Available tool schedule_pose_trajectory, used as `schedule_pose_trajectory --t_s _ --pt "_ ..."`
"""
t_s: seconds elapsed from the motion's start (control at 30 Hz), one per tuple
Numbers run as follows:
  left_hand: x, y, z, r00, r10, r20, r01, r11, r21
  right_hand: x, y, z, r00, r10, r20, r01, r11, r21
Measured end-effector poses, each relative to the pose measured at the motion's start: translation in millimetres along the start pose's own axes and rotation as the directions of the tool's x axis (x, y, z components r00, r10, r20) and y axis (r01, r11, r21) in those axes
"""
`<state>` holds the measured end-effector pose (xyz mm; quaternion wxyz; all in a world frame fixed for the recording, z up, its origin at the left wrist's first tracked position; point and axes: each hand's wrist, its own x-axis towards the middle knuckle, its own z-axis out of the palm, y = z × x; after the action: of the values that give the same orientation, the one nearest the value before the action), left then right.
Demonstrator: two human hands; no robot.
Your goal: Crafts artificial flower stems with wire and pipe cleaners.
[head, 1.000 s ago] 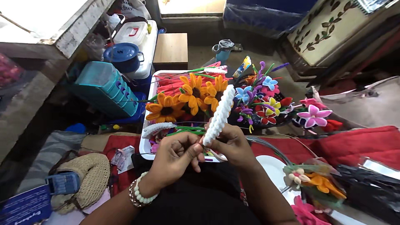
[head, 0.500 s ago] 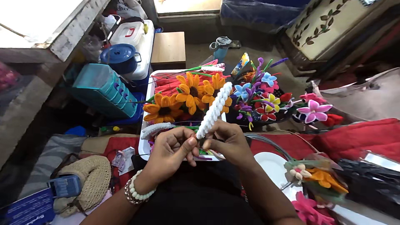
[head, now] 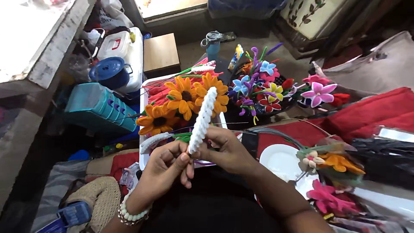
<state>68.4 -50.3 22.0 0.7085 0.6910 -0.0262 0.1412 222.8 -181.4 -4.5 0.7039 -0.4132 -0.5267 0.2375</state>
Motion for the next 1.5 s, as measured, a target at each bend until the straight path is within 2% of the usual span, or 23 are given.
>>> schedule_pose_trajectory --t_s 0.03,0.07,0.13,0.27,0.33,0.37,0.43,0.6,0.7,0.77,0.83,0.93,0.97,1.03,1.1,1.2,1.37,1.5 --pt "0.3 -1.0 1.8 0.996 0.074 -0.044 -0.065 0.983 0.174 -0.6 0.0 0.7 0.999 0.01 -0.037 -0.011 1.0 -0.023" --pt "0.6 -2.5 3.4 0.984 0.166 -0.072 -0.127 0.917 0.379 -0.8 0.8 1.0 0.997 0.022 -0.079 -0.025 0.999 -0.044" --pt "0.6 -6.3 6.7 0.944 0.319 -0.08 -0.184 0.713 0.677 -0.7 2.8 1.4 0.986 0.047 -0.162 -0.059 0.996 -0.069" --pt "4.4 -13.6 13.9 0.881 0.472 -0.042 -0.164 0.387 0.908 -1.7 6.0 3.9 0.966 0.092 -0.243 -0.117 0.989 -0.09" --pt "6.7 -16.7 13.2 0.853 0.522 -0.012 -0.157 0.278 0.948 -1.8 8.2 5.8 0.958 0.12 -0.259 -0.145 0.986 -0.081" --pt "7.5 -18.0 12.7 0.845 0.535 -0.006 -0.157 0.26 0.953 -1.5 8.9 6.7 0.955 0.132 -0.266 -0.154 0.986 -0.065" --pt "7.8 -20.3 12.4 0.842 0.539 -0.024 -0.164 0.297 0.941 -1.3 10.2 8.2 0.951 0.153 -0.268 -0.161 0.987 -0.01" --pt "5.1 -22.1 11.2 0.864 0.471 -0.177 -0.203 0.648 0.734 0.5 14.4 10.2 0.961 0.18 -0.209 -0.158 0.981 0.117" --pt "5.8 -19.3 11.0 0.887 0.399 -0.232 -0.219 0.807 0.549 3.6 16.6 9.1 0.97 0.166 -0.179 -0.143 0.981 0.133" --pt "6.3 -17.2 10.6 0.909 0.33 -0.256 -0.206 0.887 0.413 5.7 17.0 8.9 0.969 0.181 -0.167 -0.155 0.976 0.155" --pt "7.4 -17.1 9.7 0.922 0.282 -0.267 -0.182 0.921 0.345 7.0 17.1 9.2 0.966 0.194 -0.173 -0.164 0.971 0.175" --pt "10.3 -14.8 5.5 0.927 0.278 -0.25 -0.138 0.876 0.463 6.9 19.2 10.7 0.957 0.206 -0.204 -0.167 0.967 0.19" --pt "10.0 -14.4 5.0 0.921 0.305 -0.241 -0.124 0.819 0.561 6.6 19.7 11.6 0.951 0.214 -0.223 -0.175 0.968 0.181" --pt "7.3 -16.1 6.0 0.887 0.413 -0.209 -0.118 0.638 0.761 6.3 19.3 13.6 0.94 0.226 -0.254 -0.195 0.971 0.141" --pt "6.3 -17.8 6.3 0.835 0.525 -0.167 -0.147 0.504 0.851 6.5 19.1 15.3 0.939 0.212 -0.271 -0.191 0.976 0.1" --pt "5.9 -15.5 3.9 0.787 0.598 -0.149 -0.175 0.448 0.877 6.6 17.9 17.5 0.944 0.185 -0.272 -0.176 0.983 0.055" --pt "-0.5 -14.5 6.1 0.777 0.625 -0.076 -0.143 0.293 0.945 7.5 16.8 19.6 0.944 0.149 -0.295 -0.158 0.987 -0.005" --pt "-2.3 -16.4 5.4 0.779 0.625 -0.048 -0.13 0.237 0.963 7.4 15.7 25.1 0.928 0.13 -0.349 -0.154 0.987 -0.041"
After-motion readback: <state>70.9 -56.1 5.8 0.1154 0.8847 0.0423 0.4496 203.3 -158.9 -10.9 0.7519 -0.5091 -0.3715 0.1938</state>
